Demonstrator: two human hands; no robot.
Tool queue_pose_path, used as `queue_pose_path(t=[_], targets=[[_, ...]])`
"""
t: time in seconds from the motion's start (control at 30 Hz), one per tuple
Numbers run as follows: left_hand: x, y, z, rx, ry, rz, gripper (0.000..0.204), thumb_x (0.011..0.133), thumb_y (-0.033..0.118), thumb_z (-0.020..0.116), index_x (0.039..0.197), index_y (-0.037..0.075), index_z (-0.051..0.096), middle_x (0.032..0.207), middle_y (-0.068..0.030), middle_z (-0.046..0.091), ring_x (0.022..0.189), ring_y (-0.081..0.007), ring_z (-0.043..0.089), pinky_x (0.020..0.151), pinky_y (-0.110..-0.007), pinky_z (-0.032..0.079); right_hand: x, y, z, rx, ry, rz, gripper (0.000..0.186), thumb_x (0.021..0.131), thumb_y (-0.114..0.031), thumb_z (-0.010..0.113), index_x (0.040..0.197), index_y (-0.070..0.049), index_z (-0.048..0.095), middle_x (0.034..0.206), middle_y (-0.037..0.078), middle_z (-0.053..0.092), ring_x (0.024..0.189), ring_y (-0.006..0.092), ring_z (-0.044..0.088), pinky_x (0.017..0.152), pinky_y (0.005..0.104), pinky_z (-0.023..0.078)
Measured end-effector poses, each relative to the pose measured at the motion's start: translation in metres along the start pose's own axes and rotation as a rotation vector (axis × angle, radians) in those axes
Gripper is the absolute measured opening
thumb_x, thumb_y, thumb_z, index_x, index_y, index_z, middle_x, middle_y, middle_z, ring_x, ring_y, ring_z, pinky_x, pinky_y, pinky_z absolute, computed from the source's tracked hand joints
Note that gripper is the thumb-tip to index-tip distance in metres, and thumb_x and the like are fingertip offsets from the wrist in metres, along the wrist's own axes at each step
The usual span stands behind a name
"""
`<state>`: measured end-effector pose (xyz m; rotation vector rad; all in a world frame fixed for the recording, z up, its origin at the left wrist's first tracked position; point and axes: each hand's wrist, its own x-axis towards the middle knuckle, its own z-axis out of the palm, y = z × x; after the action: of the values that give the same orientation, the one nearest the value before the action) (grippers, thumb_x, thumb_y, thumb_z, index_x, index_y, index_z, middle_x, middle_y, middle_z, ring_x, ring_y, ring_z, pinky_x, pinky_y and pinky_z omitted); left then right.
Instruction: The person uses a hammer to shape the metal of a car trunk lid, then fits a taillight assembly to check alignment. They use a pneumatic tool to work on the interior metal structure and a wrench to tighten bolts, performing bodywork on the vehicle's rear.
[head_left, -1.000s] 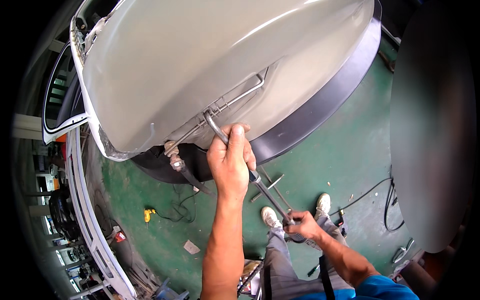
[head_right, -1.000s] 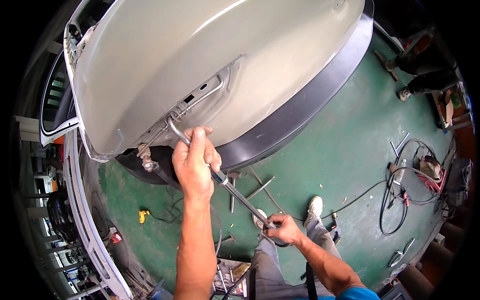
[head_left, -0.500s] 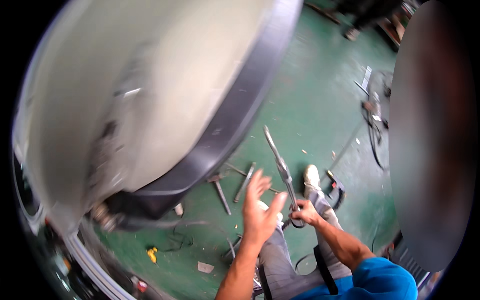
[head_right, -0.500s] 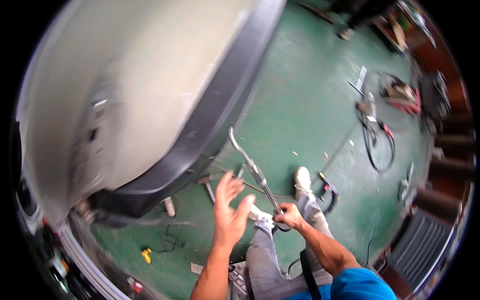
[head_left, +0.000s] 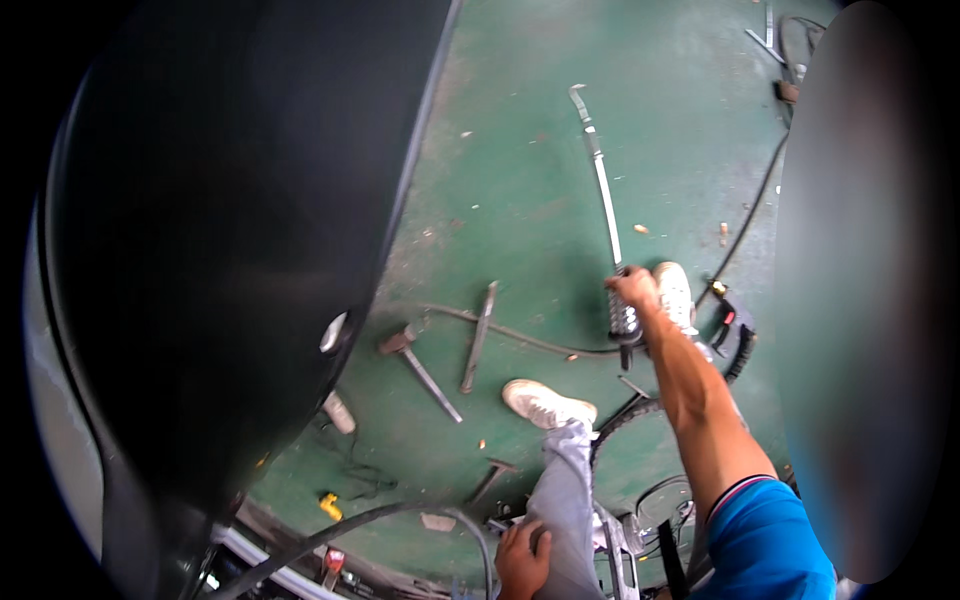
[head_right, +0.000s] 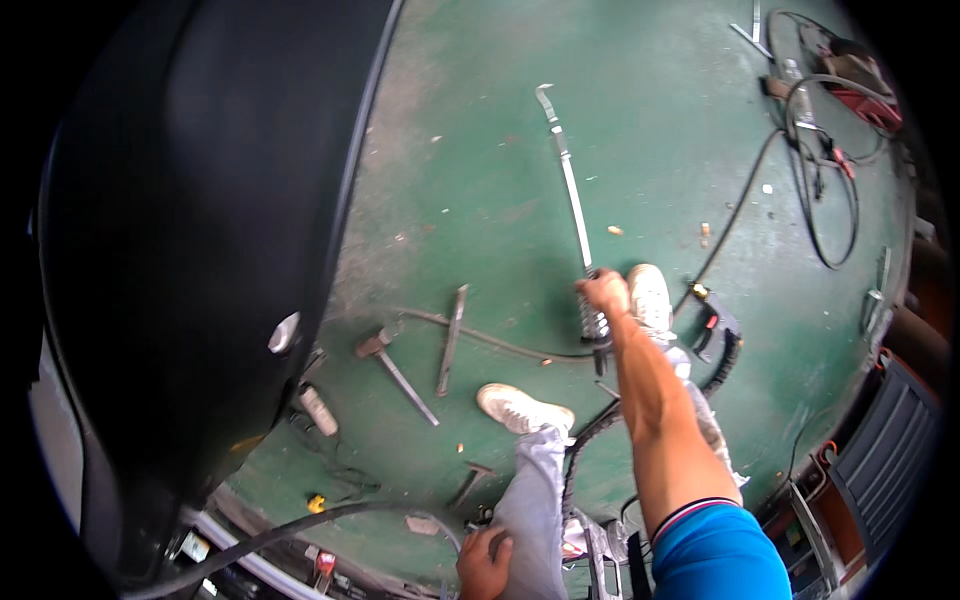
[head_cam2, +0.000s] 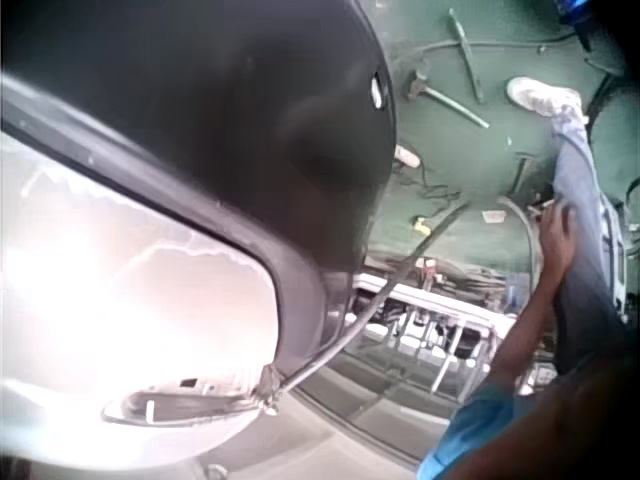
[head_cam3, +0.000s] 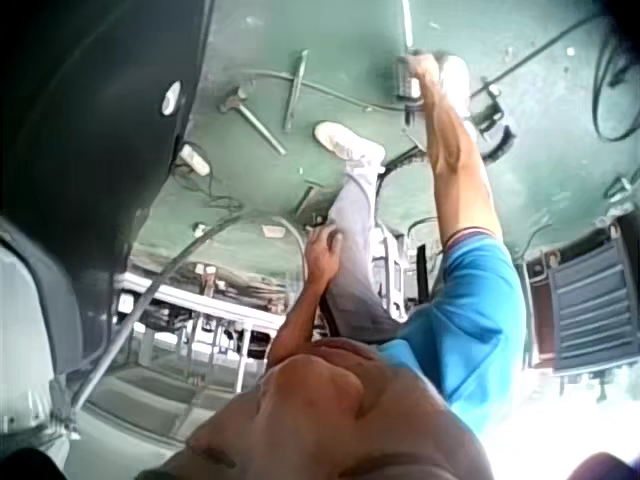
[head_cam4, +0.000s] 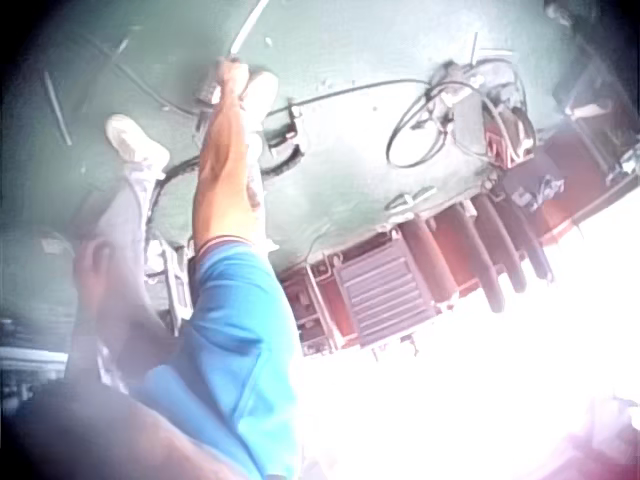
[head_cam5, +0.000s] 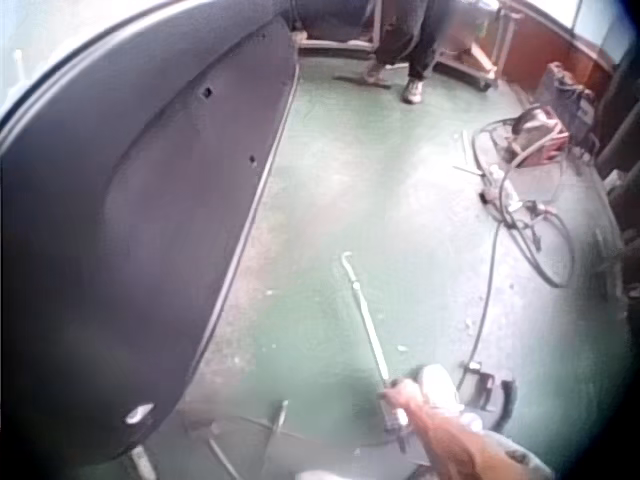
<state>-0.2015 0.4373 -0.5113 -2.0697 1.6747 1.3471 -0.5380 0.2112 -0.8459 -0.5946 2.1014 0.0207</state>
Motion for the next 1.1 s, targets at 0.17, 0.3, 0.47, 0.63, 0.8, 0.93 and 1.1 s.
queue_pose_path(t=[0.17,0.3,0.47,0.63,0.8,0.93,1.1], targets=[[-0.023,0.0,0.014,0.055,-0.035,-0.054,0.032,0.09,0.033,0.064,0.109,0.007,0.066,0.107,-0.0169,0.067,0.103,-0.0381,0.062,0.09,-0.047,0.05,-0.098,-0.016,-0.043,0.22,-0.125,-0.25,0.03,0.079,-0.023,0.066,0.088,0.005,0.071,0.074,0.017,0.069,0.071,0.0228,0.069,0.065,0.0369,0.053],[-0.04,0.011,0.021,0.163,-0.114,-0.216,0.039,0.092,0.035,0.062,0.12,0.009,0.064,0.123,-0.0166,0.063,0.112,-0.0364,0.061,0.095,-0.047,0.049,-0.321,-0.169,-0.132,0.665,-0.498,-0.587,0.026,0.088,-0.006,0.066,0.112,0.006,0.066,0.089,0.009,0.07,0.083,0.0135,0.066,0.077,0.0295,0.054],[-0.027,0.07,-0.033,-0.464,0.229,-0.106,0.036,0.094,0.036,0.064,0.112,0.005,0.067,0.106,-0.0167,0.072,0.098,-0.0334,0.07,0.085,-0.041,0.055,-0.532,-0.347,-0.266,0.849,-0.66,-1.019,0.034,0.094,-0.016,0.067,0.12,0.005,0.062,0.1,0.01,0.069,0.085,0.0172,0.066,0.079,0.0306,0.053],[-0.035,0.154,-0.193,-1.019,0.439,0.072,0.032,0.097,0.02,0.065,0.121,-0.001,0.063,0.111,-0.0112,0.072,0.101,-0.0169,0.068,0.089,-0.029,0.053,-0.629,-0.437,-0.286,0.959,-0.985,-0.851,0.048,0.099,-0.028,0.061,0.132,0.004,0.052,0.112,0.013,0.064,0.087,0.0193,0.065,0.073,0.0294,0.052],[-0.071,0.152,-0.291,-1.079,0.675,0.163,0.028,0.097,0.019,0.064,0.117,-0.001,0.064,0.097,-0.008,0.072,0.088,-0.013,0.068,0.08,-0.029,0.054,-0.65,-0.451,-0.268,0.993,-0.919,-0.748,0.02,0.1,-0.025,0.06,0.11,-0.008,0.061,0.097,0.006,0.066,0.078,0.0162,0.063,0.066,0.0276,0.051],[-0.083,0.143,-0.313,-1.092,0.7,0.176,0.029,0.097,0.018,0.063,0.115,-0.004,0.064,0.099,-0.0112,0.072,0.087,-0.0158,0.069,0.08,-0.029,0.054,-0.642,-0.462,-0.265,1.028,-0.872,-0.711,0.015,0.098,-0.024,0.063,0.108,-0.012,0.062,0.093,0.0,0.064,0.081,0.0147,0.062,0.069,0.0275,0.05],[-0.102,0.142,-0.298,-1.214,0.627,0.133,0.031,0.097,0.019,0.063,0.116,-0.005,0.063,0.099,-0.0124,0.072,0.088,-0.0173,0.069,0.082,-0.03,0.054,-0.599,-0.47,-0.276,1.22,-0.845,-0.779,0.016,0.096,-0.026,0.066,0.105,-0.012,0.064,0.09,-0.002,0.063,0.083,0.0142,0.06,0.073,0.0286,0.048]])
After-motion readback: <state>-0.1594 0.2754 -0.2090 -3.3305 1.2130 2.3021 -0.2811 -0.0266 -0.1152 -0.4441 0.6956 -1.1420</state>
